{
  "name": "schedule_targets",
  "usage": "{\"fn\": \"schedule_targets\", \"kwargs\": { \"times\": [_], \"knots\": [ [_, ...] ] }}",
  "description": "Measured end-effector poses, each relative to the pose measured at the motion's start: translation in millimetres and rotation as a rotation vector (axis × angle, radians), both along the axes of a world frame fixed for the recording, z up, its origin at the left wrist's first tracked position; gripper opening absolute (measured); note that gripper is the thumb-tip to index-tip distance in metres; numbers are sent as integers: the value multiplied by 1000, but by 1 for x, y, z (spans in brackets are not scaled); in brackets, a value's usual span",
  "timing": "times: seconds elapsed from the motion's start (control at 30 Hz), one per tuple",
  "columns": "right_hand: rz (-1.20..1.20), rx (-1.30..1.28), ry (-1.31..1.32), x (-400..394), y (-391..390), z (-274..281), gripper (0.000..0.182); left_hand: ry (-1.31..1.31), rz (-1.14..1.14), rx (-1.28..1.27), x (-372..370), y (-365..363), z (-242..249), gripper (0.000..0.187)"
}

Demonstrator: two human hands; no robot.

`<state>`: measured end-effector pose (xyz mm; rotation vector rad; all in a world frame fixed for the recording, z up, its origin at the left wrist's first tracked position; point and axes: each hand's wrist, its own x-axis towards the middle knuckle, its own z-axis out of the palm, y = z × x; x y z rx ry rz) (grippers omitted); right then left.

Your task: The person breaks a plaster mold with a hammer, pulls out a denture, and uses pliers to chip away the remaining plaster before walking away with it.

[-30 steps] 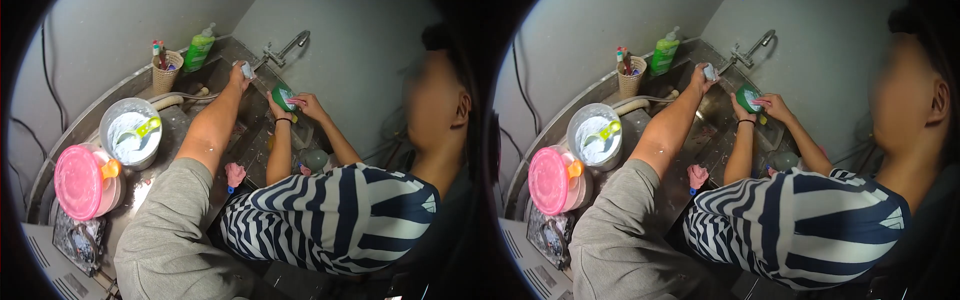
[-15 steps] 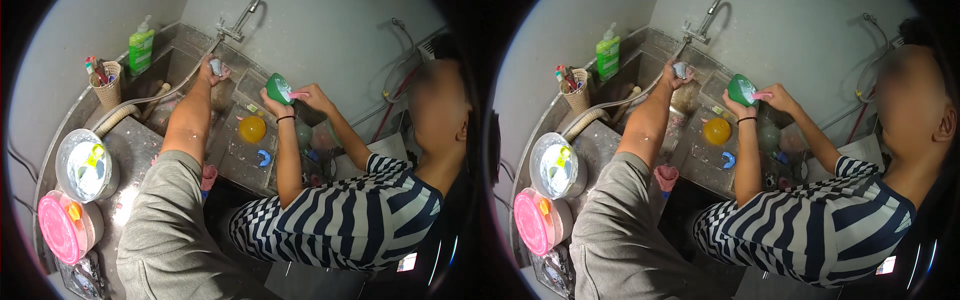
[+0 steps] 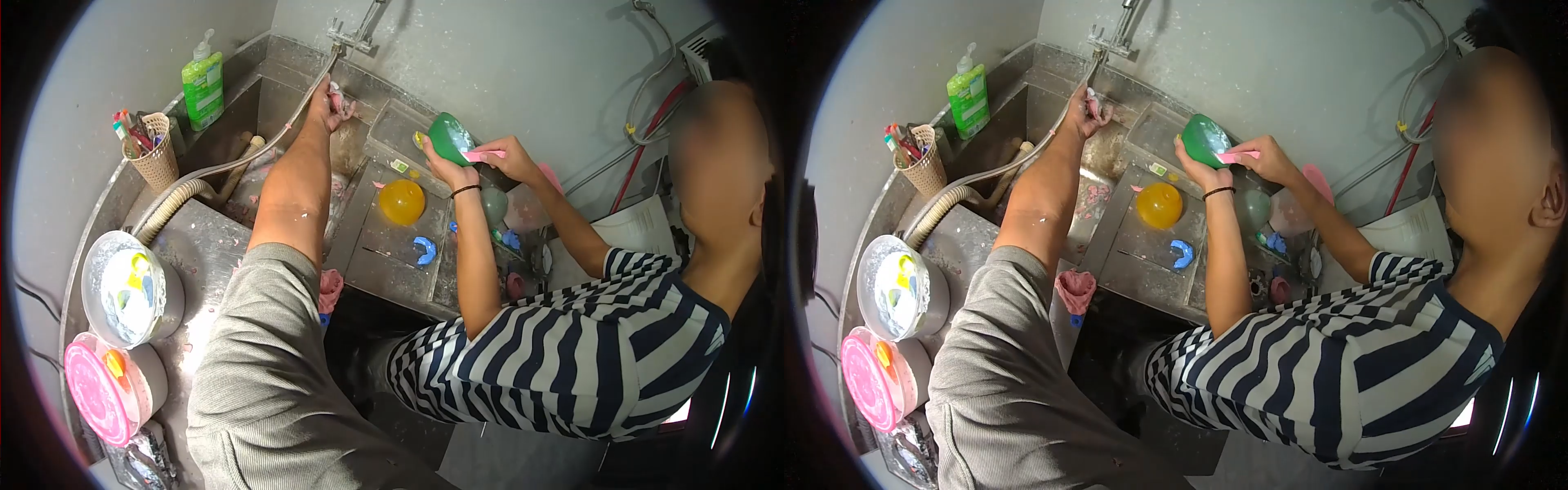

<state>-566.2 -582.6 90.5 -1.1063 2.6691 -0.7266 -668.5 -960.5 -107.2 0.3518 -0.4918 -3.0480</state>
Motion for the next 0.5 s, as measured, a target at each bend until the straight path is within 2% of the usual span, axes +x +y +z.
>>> {"fn": "schedule_targets", "kwargs": {
  "times": [0.03, 0.1, 0.13, 0.2, 0.23, 0.27, 0.3, 0.33, 0.4, 0.5],
  "knots": [
    [1, -3, -1, -1, -3, -1, 26, 66, -15, -21, -3, 1, -6, 35],
    [91, 41, 212, -4, -9, -4, 26, 133, -30, -48, -12, 0, -18, 35],
    [89, 39, 210, -4, -9, -3, 26, 120, 35, -37, -17, 1, -24, 34],
    [-21, 73, 1, -3, -8, 2, 27, 95, 167, -15, -28, 4, -33, 34],
    [-21, 71, 2, -5, -5, 5, 27, 83, 234, -4, -29, 4, -33, 34],
    [133, 89, 55, -7, -3, 8, 26, 71, 303, 8, -29, 4, -34, 34],
    [288, 105, 110, -9, -3, 7, 26, 71, 304, 4, -29, 1, -36, 34],
    [288, 104, 109, -12, -4, 7, 26, 41, 302, -23, -26, -1, -34, 30],
    [347, 219, 311, -19, -7, 6, 25, 13, 299, -51, -20, -4, -30, 27],
    [360, 98, 316, -28, -2, -8, 24, -4, 171, -153, -16, -13, -31, 25]
  ]
}}
